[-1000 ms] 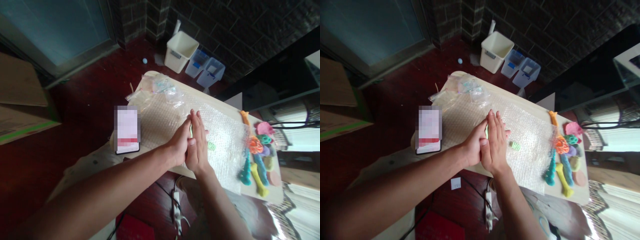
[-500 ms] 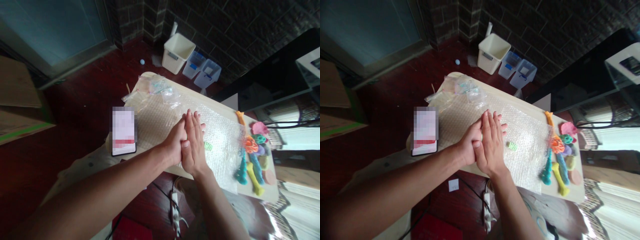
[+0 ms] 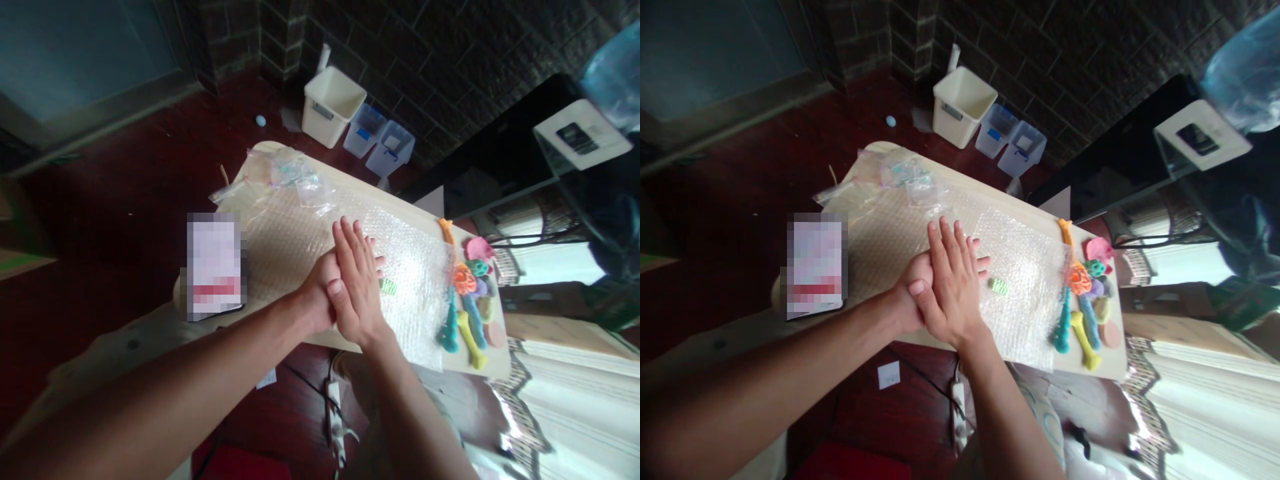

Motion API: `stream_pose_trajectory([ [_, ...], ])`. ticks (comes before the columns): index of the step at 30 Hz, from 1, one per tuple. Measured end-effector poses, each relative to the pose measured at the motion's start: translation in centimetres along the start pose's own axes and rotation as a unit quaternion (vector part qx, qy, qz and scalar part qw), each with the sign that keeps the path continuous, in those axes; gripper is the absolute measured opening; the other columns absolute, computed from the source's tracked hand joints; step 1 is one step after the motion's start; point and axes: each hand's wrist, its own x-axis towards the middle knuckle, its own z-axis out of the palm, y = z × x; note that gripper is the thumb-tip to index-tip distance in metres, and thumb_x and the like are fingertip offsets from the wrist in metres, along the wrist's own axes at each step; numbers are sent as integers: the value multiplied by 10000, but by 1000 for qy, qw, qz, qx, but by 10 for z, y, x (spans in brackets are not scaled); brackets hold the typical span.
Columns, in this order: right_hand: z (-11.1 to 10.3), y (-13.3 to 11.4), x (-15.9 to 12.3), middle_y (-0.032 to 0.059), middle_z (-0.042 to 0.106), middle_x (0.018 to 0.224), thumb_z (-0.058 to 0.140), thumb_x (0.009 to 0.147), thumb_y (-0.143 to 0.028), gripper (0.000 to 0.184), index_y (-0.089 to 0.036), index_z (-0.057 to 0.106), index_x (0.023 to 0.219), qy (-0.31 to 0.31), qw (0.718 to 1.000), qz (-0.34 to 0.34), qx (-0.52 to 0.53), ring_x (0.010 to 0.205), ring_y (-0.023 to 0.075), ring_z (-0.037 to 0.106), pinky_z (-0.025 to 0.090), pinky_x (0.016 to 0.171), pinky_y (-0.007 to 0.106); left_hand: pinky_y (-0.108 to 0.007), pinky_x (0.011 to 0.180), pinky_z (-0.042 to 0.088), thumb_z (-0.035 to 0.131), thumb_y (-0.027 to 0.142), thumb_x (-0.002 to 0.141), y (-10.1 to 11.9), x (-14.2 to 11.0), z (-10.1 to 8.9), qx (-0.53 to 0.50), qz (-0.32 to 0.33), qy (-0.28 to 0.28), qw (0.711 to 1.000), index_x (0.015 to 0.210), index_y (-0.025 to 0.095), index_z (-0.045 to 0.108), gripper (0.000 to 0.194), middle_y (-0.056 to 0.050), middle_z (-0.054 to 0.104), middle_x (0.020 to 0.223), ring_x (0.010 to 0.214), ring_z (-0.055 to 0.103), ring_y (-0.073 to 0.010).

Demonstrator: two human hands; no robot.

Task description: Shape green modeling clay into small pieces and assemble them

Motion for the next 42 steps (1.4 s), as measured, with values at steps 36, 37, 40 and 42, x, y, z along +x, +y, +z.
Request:
stream_pose_trajectory([
  [36, -69, 45, -29, 76, 796, 988, 688, 932, -464, 377, -213, 758, 1204, 47, 909, 288, 298, 817, 197, 722, 582, 778, 372, -246, 580, 488, 823, 360, 751, 45, 6, -48, 400, 11, 9, 916, 953, 134, 729, 318, -73, 733, 844, 684, 658, -149],
  [37, -74, 50, -32, 84, 797, 1010, 684, 931, -473, 413, -214, 731, 1250, 76, 912, 293, 278, 828, 206, 734, 592, 793, 393, -242, 572, 477, 811, 342, 752, 45, 7, -50, 416, 29, 24, 909, 927, 132, 731, 284, -70, 732, 830, 673, 651, -145],
  [40, -93, 70, -47, 116, 795, 989, 723, 889, -481, 430, -177, 741, 1193, 157, 931, 304, 127, 858, 239, 752, 600, 794, 422, -239, 559, 465, 784, 303, 738, 47, 9, -52, 457, 80, 77, 883, 926, 144, 735, 252, -58, 730, 830, 683, 644, -152],
  [42, -104, 83, -60, 145, 794, 1026, 772, 838, -472, 464, -161, 742, 1182, 136, 940, 310, 50, 944, 280, 753, 601, 817, 452, -235, 541, 454, 770, 293, 721, 50, 9, -52, 480, 102, 106, 865, 923, 148, 734, 251, -48, 720, 818, 683, 632, -157],
])
